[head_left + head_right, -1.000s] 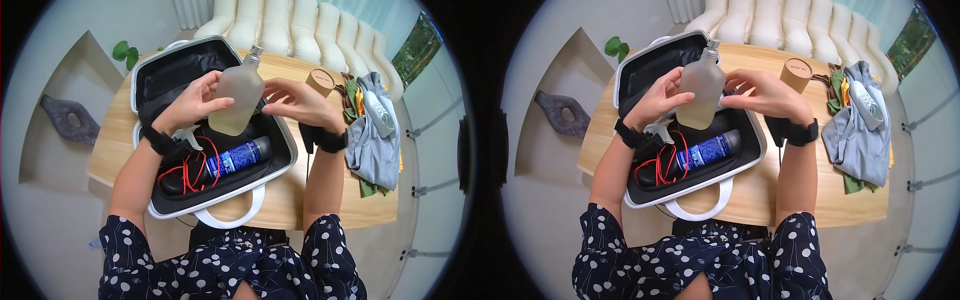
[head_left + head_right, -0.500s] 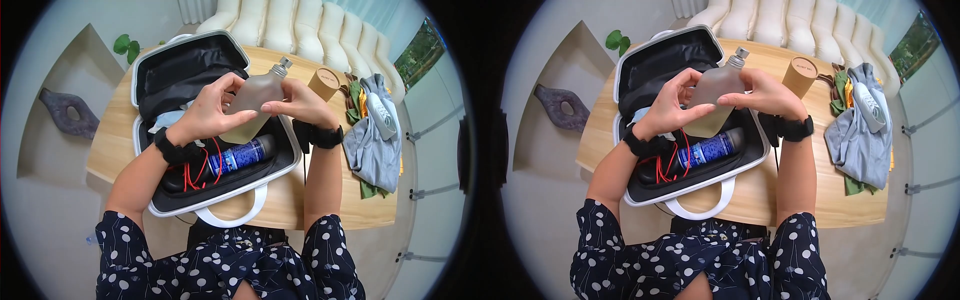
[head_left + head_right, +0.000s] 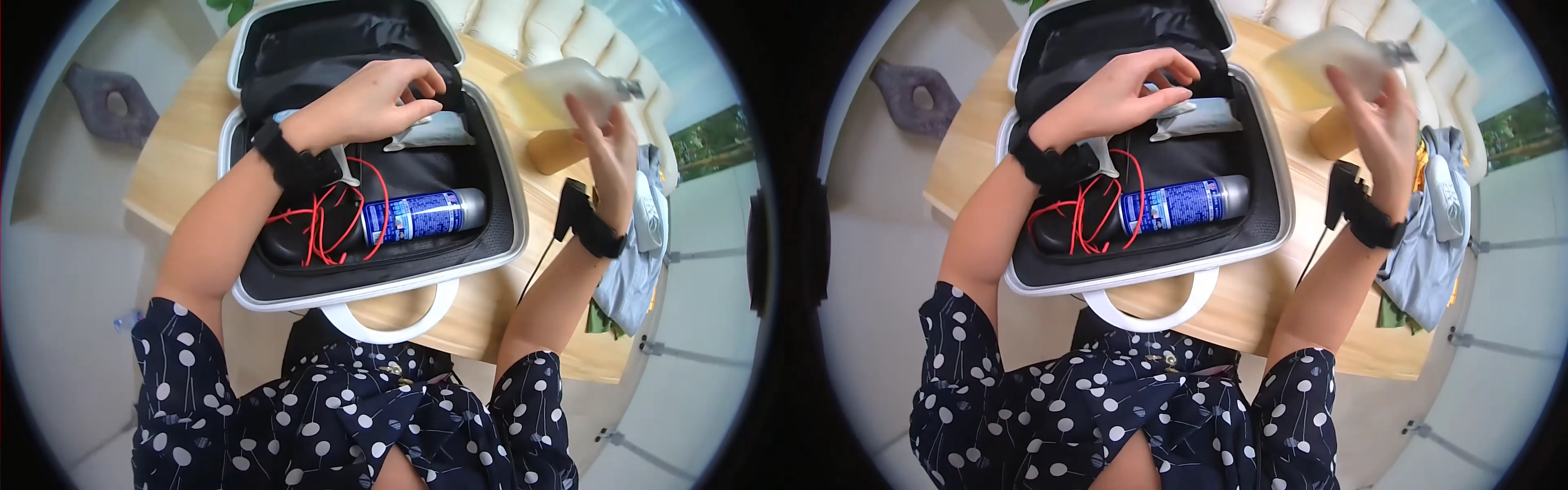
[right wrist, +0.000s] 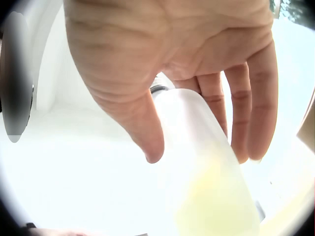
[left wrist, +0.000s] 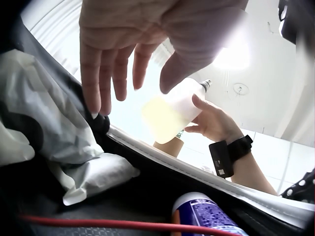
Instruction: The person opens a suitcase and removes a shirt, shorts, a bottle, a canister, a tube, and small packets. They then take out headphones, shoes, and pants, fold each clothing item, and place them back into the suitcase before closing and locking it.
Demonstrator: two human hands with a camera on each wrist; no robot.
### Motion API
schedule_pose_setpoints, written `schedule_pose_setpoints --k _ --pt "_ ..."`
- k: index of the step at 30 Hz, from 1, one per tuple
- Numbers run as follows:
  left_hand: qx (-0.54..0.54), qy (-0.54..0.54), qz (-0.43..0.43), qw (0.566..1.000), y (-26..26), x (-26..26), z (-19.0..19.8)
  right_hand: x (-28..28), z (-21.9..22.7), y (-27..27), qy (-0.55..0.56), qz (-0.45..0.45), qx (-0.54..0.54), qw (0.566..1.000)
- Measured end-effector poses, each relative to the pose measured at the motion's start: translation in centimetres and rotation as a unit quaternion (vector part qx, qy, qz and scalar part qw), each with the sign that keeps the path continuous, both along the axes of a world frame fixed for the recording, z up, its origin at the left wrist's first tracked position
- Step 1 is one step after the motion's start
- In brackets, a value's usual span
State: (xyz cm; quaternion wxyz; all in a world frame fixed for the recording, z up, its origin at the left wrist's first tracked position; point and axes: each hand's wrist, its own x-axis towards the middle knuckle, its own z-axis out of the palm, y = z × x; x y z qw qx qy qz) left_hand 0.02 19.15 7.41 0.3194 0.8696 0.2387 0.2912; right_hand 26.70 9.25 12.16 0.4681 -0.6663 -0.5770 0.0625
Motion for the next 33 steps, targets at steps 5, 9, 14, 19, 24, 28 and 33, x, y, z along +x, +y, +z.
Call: schedule_pose_setpoints --k 5,9,14,19,24,28,33 --pt "0.039 0.161 -0.119 0.979 -0.6 -0.5 -0.3 1.7 -0.5 0.3 -0.056 -0.099 -0.078 0.991" --pt "-0.014 0.335 -0.181 0.925 -3.5 -0.2 0.2 1.0 -1.0 0.9 -0.121 -0.101 -0.169 0.973" --pt "0.017 0.371 -0.256 0.893 -4.9 0.3 0.0 0.1 -1.7 1.9 -0.204 -0.107 -0.202 0.952" --pt "0.017 0.357 -0.285 0.889 -5.3 -0.1 -0.7 -0.6 -2.2 2.4 -0.233 -0.086 -0.215 0.945" --pt "0.035 0.342 -0.259 0.902 -5.3 -0.3 -0.5 -0.8 -2.1 2.3 -0.228 -0.093 -0.241 0.939" --pt "0.055 0.296 -0.171 0.938 -4.3 -0.5 -0.1 0.1 -2.4 1.9 -0.236 -0.065 -0.254 0.936" --pt "0.017 0.245 -0.052 0.968 -1.4 -1.6 1.0 0.6 -2.1 1.6 -0.257 -0.042 -0.260 0.930"
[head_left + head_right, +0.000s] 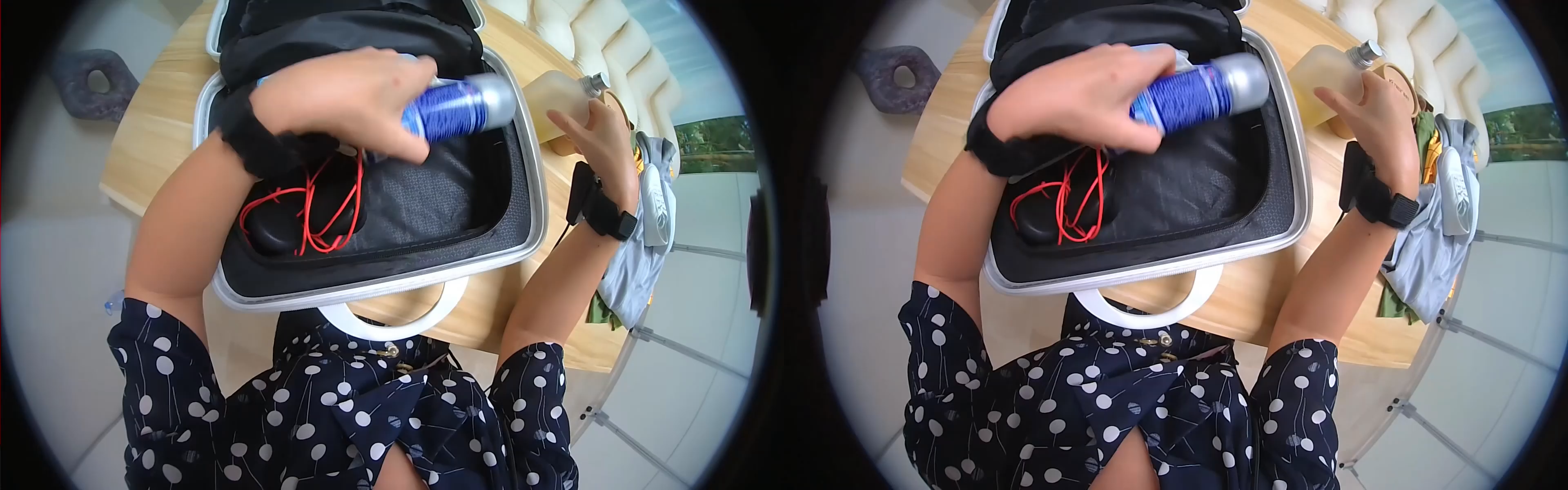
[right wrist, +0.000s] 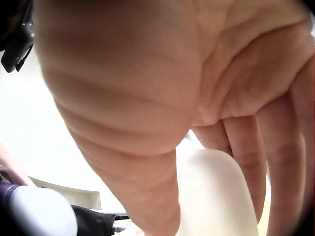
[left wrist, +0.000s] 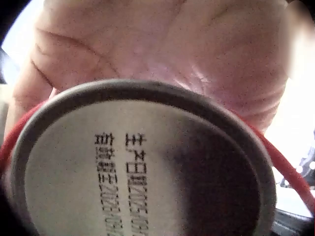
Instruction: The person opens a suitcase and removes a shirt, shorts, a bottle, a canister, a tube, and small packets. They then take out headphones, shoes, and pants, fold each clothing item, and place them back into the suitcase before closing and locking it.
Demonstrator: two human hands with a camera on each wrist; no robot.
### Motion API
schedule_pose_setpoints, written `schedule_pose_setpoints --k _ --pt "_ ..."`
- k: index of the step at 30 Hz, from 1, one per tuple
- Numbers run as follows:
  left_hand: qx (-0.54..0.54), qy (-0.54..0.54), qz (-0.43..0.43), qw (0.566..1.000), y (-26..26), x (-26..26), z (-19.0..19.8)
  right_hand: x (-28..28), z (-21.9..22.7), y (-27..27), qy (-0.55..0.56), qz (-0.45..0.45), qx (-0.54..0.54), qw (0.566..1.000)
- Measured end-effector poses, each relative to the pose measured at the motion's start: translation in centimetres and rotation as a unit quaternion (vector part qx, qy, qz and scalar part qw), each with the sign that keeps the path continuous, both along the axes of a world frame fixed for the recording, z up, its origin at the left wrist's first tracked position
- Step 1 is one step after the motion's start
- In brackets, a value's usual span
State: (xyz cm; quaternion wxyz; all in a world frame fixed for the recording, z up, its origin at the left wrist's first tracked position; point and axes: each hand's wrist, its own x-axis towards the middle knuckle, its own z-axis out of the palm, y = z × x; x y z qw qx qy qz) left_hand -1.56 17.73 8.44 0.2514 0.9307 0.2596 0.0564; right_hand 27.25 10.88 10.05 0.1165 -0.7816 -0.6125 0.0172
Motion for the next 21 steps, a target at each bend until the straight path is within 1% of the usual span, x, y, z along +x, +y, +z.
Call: schedule_pose_setpoints --k 1,2,3,4,5,6,8,9,10,11,12,13,14,15,16,17,18,19,20,21 --pt "-0.038 0.023 0.041 0.998 -0.3 0.1 1.6 0.2 0.2 -0.2 0.023 -0.012 -0.018 0.999" --pt "-0.003 -0.044 0.040 0.998 0.6 0.0 0.2 0.2 0.5 -0.3 0.046 -0.024 -0.035 0.998" --pt "-0.017 -0.066 0.053 0.996 0.5 0.1 0.3 0.1 0.8 -0.8 0.047 -0.024 -0.035 0.998" --pt "-0.031 -0.088 0.067 0.993 0.5 0.3 0.5 -0.3 1.4 -1.5 0.075 -0.048 0.005 0.996" --pt "-0.031 -0.088 0.067 0.993 0.2 0.3 1.8 -0.7 2.0 -2.2 0.103 -0.072 0.046 0.991" --pt "-0.163 -0.123 0.044 0.978 -0.1 0.1 3.6 -1.1 2.6 -2.7 0.104 -0.072 0.046 0.991" --pt "-0.291 -0.155 0.020 0.944 -0.1 0.5 4.1 -2.1 3.9 -3.3 0.206 -0.051 0.060 0.975" --pt "-0.246 -0.211 0.013 0.946 0.4 1.1 2.8 -2.6 4.2 -3.4 0.249 -0.015 0.061 0.966" --pt "-0.200 -0.265 0.006 0.943 0.5 1.8 1.6 -3.1 4.1 -3.3 0.251 -0.017 0.062 0.966" --pt "-0.201 -0.304 -0.001 0.931 0.1 2.3 1.0 -3.8 3.9 -3.2 0.306 0.053 0.113 0.944" --pt "-0.202 -0.342 -0.010 0.918 -0.2 2.7 0.3 -4.5 3.8 -3.1 0.355 0.123 0.163 0.912" --pt "-0.124 -0.367 -0.024 0.922 -0.6 2.9 -0.1 -5.3 3.6 -3.0 0.372 0.138 0.175 0.901" --pt "-0.045 -0.389 -0.037 0.919 -1.0 3.1 -0.5 -5.5 4.0 -3.0 0.326 0.186 0.119 0.919" --pt "-0.085 -0.377 -0.047 0.921 -1.3 3.5 -1.0 -5.5 3.0 -2.5 0.342 0.220 0.160 0.899" --pt "-0.152 -0.318 -0.037 0.935 -2.2 3.1 0.0 -5.8 2.2 -1.9 0.356 0.255 0.201 0.876" --pt "-0.162 -0.310 -0.036 0.936 -2.3 3.2 -0.4 -6.0 2.3 -2.1 0.384 0.232 0.158 0.880" --pt "-0.171 -0.304 -0.037 0.937 -2.3 3.5 -0.8 -6.2 2.6 -2.2 0.368 0.205 0.139 0.896" --pt "-0.168 -0.305 -0.041 0.937 -2.2 3.5 -0.6 -6.1 3.0 -2.5 0.338 0.188 0.151 0.910" --pt "-0.141 -0.307 -0.076 0.938 -2.0 3.5 -0.5 -5.8 3.5 -2.9 0.307 0.169 0.162 0.923" --pt "-0.113 -0.309 -0.111 0.938 -1.7 3.4 -0.3 -5.1 4.2 -3.4 0.305 0.152 0.181 0.922"
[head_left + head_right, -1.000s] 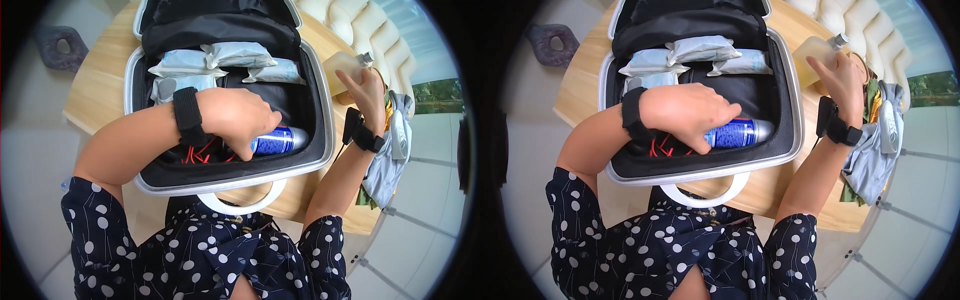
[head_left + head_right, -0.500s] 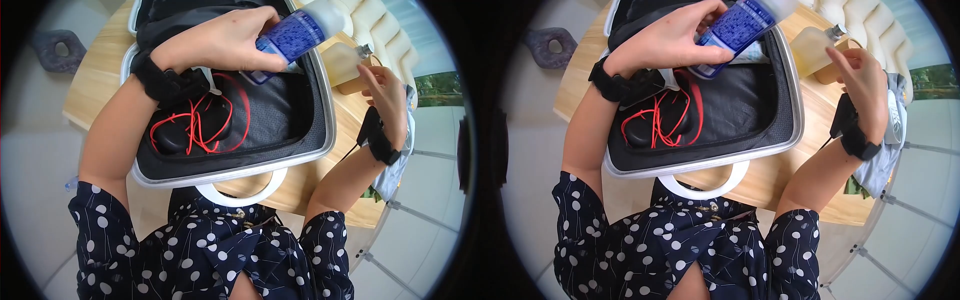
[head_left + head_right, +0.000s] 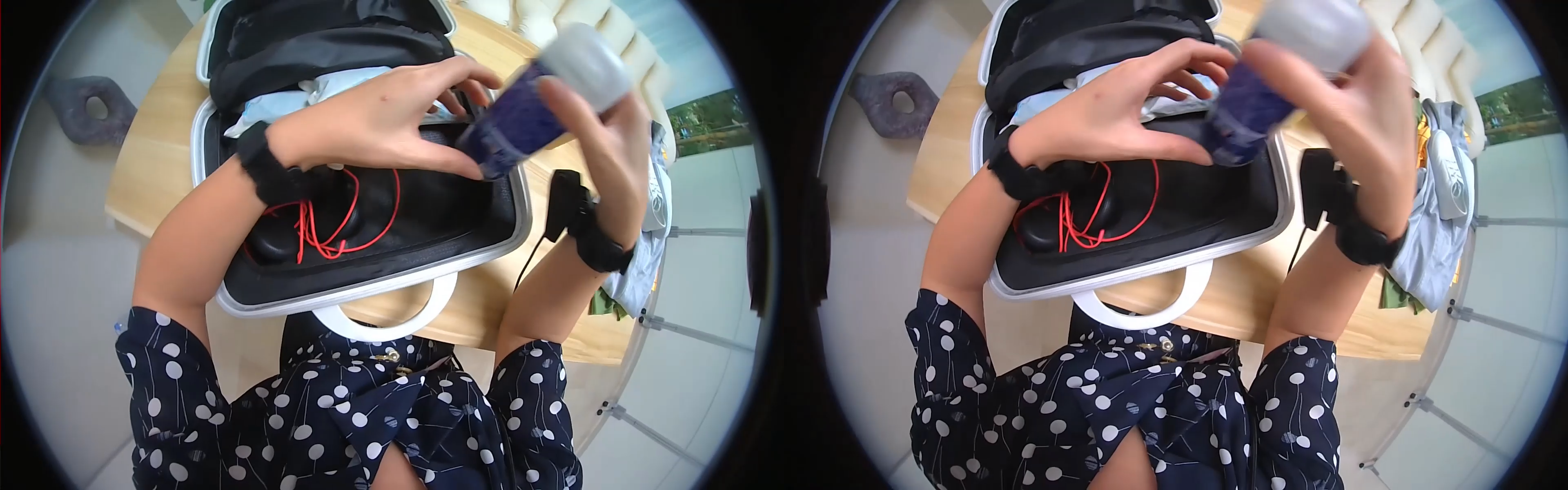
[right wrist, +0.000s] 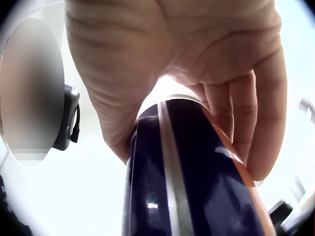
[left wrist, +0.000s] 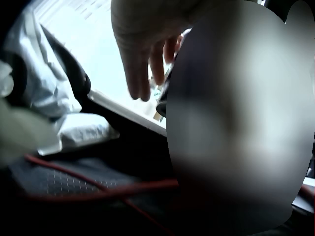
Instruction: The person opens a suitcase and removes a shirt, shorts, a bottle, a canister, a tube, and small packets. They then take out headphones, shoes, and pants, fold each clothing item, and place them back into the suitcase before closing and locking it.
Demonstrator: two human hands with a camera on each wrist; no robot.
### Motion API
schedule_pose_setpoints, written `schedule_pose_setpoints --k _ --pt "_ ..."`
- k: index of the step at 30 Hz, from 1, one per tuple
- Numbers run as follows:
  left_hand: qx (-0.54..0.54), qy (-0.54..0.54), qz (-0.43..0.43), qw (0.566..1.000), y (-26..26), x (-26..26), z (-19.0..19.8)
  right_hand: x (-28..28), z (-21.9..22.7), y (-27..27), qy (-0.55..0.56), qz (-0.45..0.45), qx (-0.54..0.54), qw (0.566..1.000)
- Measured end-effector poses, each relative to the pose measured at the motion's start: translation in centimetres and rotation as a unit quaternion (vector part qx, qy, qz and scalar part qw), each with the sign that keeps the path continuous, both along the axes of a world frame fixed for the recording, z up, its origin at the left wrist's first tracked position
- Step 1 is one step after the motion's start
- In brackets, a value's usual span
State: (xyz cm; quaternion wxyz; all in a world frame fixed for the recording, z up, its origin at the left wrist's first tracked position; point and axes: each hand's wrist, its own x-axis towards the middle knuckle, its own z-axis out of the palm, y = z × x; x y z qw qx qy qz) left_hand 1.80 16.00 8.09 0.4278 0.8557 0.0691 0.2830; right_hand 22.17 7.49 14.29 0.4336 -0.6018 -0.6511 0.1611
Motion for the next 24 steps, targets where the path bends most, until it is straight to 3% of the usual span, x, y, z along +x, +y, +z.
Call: schedule_pose_setpoints --k 1,2,3,5,7,9,13,19,24 --pt "0.003 -0.004 -0.004 1.000 0.4 -0.2 0.0 1.0 0.7 -0.5 0.004 -0.021 0.013 1.000" --pt "0.073 0.015 0.041 0.996 1.0 -0.5 -0.2 1.9 0.9 -1.0 -0.005 -0.083 0.059 0.995" --pt "0.140 0.034 0.089 0.985 1.5 -0.8 -0.6 3.2 1.2 -1.6 -0.018 -0.130 0.049 0.990" --pt "0.175 0.040 0.150 0.972 2.6 -1.2 -1.4 5.0 0.9 -2.3 -0.068 -0.157 0.040 0.984" --pt "0.200 0.063 0.195 0.958 3.5 -1.4 -1.9 5.8 0.4 -2.2 -0.149 -0.182 -0.042 0.971" --pt "0.207 0.080 0.202 0.954 3.9 -1.9 -1.9 6.0 -0.2 -1.7 -0.178 -0.179 -0.144 0.957" --pt "0.216 0.111 0.230 0.942 4.4 -2.4 -2.2 7.4 -1.7 -0.9 -0.192 -0.168 -0.141 0.957" --pt "0.228 0.131 0.242 0.934 4.9 -2.6 -2.6 7.4 -1.7 -0.6 -0.156 -0.178 -0.219 0.947" --pt "0.249 0.178 0.230 0.924 4.4 -2.8 -2.2 8.3 -2.6 -1.1 -0.188 -0.159 -0.127 0.961"
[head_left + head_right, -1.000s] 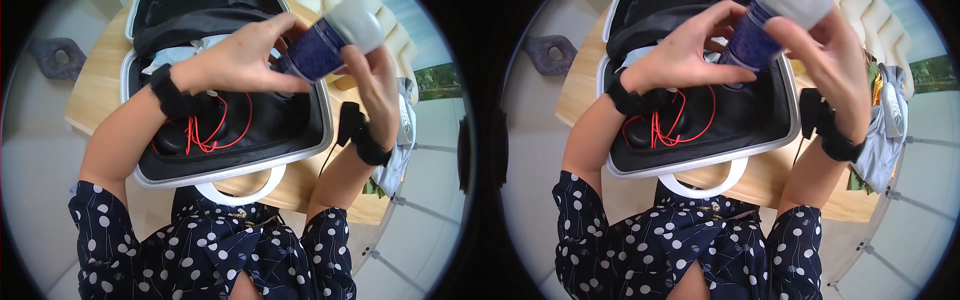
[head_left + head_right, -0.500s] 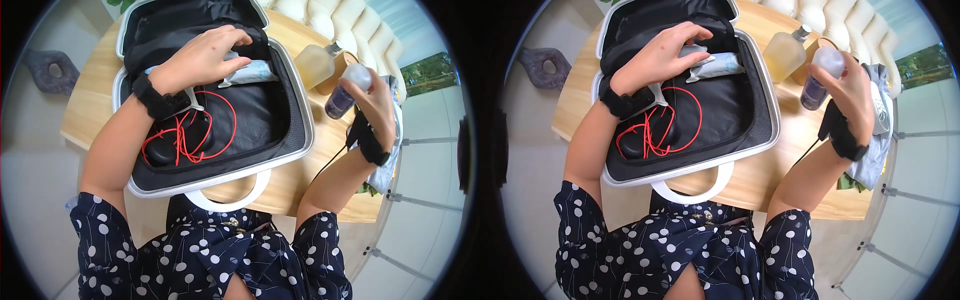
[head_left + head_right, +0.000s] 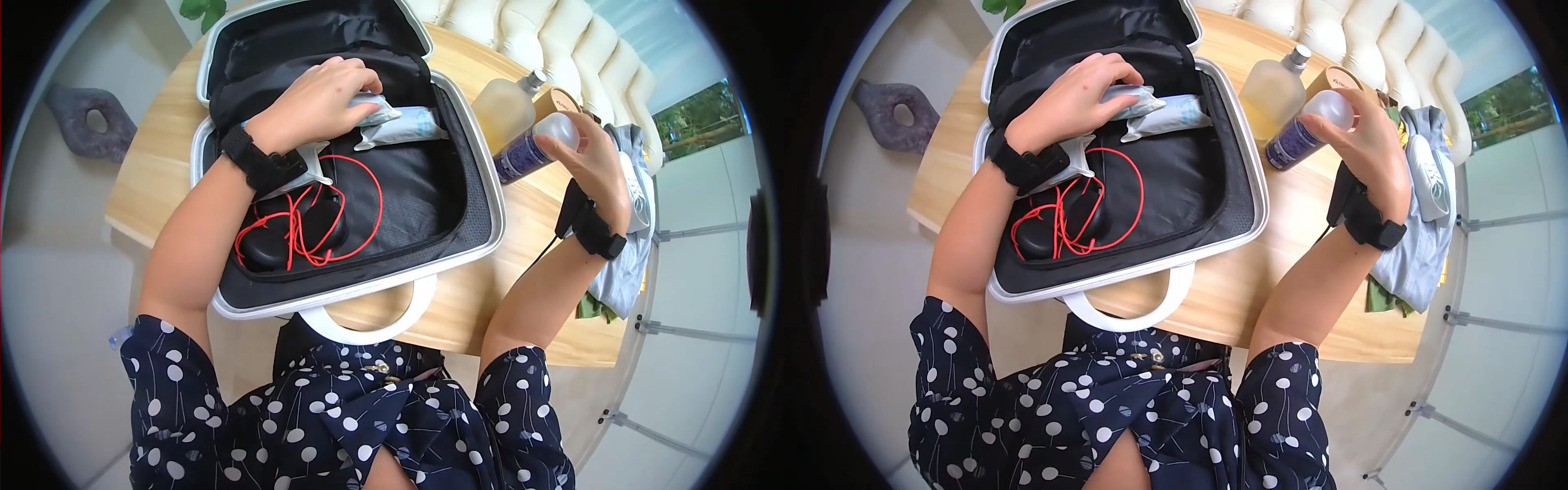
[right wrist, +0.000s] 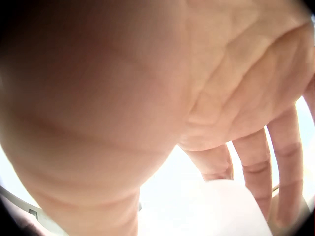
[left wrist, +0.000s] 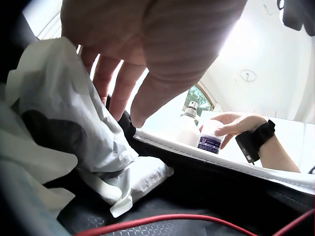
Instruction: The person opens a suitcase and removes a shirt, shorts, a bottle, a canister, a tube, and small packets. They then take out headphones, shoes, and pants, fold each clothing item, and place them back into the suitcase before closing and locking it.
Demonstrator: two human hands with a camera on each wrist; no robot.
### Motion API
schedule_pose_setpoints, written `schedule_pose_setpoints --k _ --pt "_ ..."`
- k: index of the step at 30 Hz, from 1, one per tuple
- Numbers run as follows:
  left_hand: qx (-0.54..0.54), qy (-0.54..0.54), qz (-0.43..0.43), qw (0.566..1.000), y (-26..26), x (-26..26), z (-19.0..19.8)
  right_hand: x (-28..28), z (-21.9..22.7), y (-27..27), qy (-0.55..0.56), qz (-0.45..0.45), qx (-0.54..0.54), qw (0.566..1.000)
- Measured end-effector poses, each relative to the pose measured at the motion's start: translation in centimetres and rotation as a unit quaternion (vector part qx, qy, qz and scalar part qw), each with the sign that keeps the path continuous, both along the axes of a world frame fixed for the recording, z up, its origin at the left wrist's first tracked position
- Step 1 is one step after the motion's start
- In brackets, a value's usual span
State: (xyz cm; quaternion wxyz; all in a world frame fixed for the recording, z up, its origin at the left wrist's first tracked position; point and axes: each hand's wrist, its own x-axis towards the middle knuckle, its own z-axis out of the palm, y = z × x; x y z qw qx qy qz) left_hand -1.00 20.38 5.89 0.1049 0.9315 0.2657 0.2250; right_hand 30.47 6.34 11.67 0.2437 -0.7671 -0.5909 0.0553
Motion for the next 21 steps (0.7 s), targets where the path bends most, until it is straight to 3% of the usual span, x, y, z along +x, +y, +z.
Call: schedule_pose_setpoints --k 2,4,7,13,15,17,19,21 --pt "-0.003 0.014 0.003 1.000 0.1 -0.2 0.0 -0.6 0.5 -0.4 0.002 0.012 0.047 0.999" --pt "0.038 0.049 0.007 0.998 0.3 -0.5 -0.3 -1.7 1.9 -0.8 0.012 -0.045 0.105 0.993" --pt "0.093 0.104 0.037 0.990 -0.6 -0.6 0.0 -4.2 3.3 -1.3 0.043 -0.024 0.139 0.989" --pt "0.168 0.149 0.038 0.974 -0.8 -0.1 -0.5 -8.2 2.3 -0.1 0.053 0.143 0.100 0.983" --pt "0.057 0.180 0.040 0.981 -1.0 0.2 -0.1 -8.8 1.6 0.5 -0.016 0.205 0.069 0.976" --pt "0.048 0.152 0.031 0.987 -1.1 0.2 0.8 -9.2 0.7 1.1 -0.008 0.264 0.034 0.964" --pt "-0.057 0.066 0.061 0.994 -1.4 0.1 1.8 -10.0 0.1 1.8 0.038 0.286 -0.020 0.957" --pt "-0.075 0.018 0.035 0.996 -0.7 -0.2 1.8 -10.2 -0.8 2.5 0.033 0.298 -0.025 0.954"
